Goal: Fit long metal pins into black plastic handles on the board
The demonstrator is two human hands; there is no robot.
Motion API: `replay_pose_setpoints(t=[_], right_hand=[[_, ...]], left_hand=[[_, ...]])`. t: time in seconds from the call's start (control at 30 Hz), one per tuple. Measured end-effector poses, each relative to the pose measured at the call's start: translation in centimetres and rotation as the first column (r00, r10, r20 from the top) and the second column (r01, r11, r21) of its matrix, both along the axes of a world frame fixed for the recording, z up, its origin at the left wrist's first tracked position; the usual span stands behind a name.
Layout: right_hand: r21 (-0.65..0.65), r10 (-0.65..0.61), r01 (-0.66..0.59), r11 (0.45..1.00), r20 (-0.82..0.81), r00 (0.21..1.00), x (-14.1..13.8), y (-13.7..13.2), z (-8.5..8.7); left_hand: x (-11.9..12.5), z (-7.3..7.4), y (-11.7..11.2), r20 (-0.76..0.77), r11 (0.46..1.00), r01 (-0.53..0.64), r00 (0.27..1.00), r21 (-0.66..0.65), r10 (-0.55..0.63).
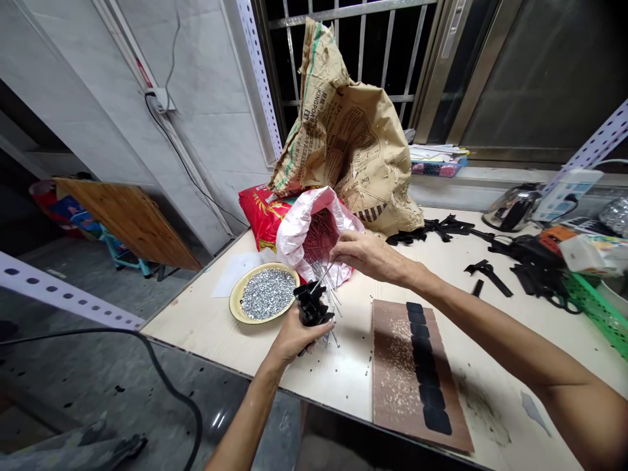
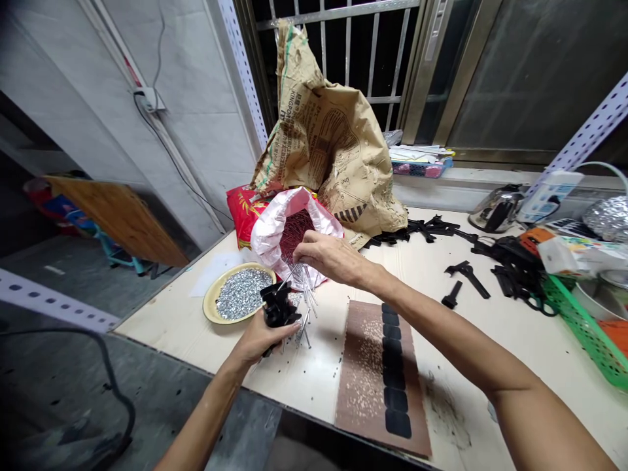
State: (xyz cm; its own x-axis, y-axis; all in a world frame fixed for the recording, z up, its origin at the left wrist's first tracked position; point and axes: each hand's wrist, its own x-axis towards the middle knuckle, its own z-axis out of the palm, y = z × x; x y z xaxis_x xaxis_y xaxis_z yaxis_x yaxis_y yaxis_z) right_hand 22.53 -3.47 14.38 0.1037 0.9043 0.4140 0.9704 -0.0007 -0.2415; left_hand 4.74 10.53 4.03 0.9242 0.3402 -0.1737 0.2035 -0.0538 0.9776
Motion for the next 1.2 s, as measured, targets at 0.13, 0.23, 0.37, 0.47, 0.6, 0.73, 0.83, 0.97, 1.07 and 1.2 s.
replay_pose_setpoints(t=[0.13, 0.23, 0.37, 0.47, 0.6, 0.73, 0.83, 0.97, 1.07, 1.2], right_hand=[[-0.078, 0.029, -0.027, 0.997, 0.030, 0.999, -0.7, 0.2, 1.2], [-0.114, 0.078, -0.075, 0.991, 0.027, 0.997, -1.2, 0.4, 1.5], [-0.054, 0.130, -0.139, 0.989, -0.142, 0.981, -0.5, 0.8, 0.5], [-0.131, -0.122, 0.082, 0.988, -0.344, 0.931, 0.7, 1.4, -2.3], [-0.474, -0.585, 0.406, 0.781, -0.329, 0.741, 1.0, 2.9, -8.1], [-0.538, -0.722, 0.516, 0.666, -0.293, 0.627, 0.0, 4.8, -12.0], [-0.563, -0.756, 0.533, 0.631, -0.295, 0.584, -0.4, 5.6, -12.9], [-0.532, -0.741, 0.535, 0.656, -0.320, 0.590, -0.4, 5.1, -13.3], [-0.421, -0.688, 0.550, 0.722, -0.353, 0.634, -0.3, 3.3, -12.6], [-0.162, -0.537, 0.518, 0.840, -0.391, 0.748, 0.3, 0.3, -9.0]], left_hand=[[0.0, -0.1, 0.2, 0.015, 0.997, -0.023, 1.000, 0.073, 0.022], [0.4, 0.1, 0.0, 0.028, 0.994, -0.002, 1.000, 0.108, -0.001], [0.5, 0.9, -0.3, 0.085, 0.992, -0.066, 0.995, 0.109, 0.056], [-0.1, 1.6, -0.5, 0.084, 0.989, -0.119, 0.990, 0.091, 0.112], [-0.6, 2.1, -0.7, 0.097, 0.980, -0.146, 0.986, 0.134, 0.134], [-0.3, 2.1, -1.0, 0.119, 0.975, -0.158, 0.983, 0.156, 0.140], [0.0, 2.0, -1.2, 0.141, 0.970, -0.214, 0.970, 0.118, 0.197], [0.4, 1.5, -1.1, 0.116, 0.967, -0.227, 0.970, 0.112, 0.214], [0.6, 0.8, -0.5, 0.110, 0.940, -0.246, 0.968, 0.236, 0.226], [0.8, 0.2, 0.3, 0.108, 0.820, -0.227, 0.974, 0.525, 0.200]])
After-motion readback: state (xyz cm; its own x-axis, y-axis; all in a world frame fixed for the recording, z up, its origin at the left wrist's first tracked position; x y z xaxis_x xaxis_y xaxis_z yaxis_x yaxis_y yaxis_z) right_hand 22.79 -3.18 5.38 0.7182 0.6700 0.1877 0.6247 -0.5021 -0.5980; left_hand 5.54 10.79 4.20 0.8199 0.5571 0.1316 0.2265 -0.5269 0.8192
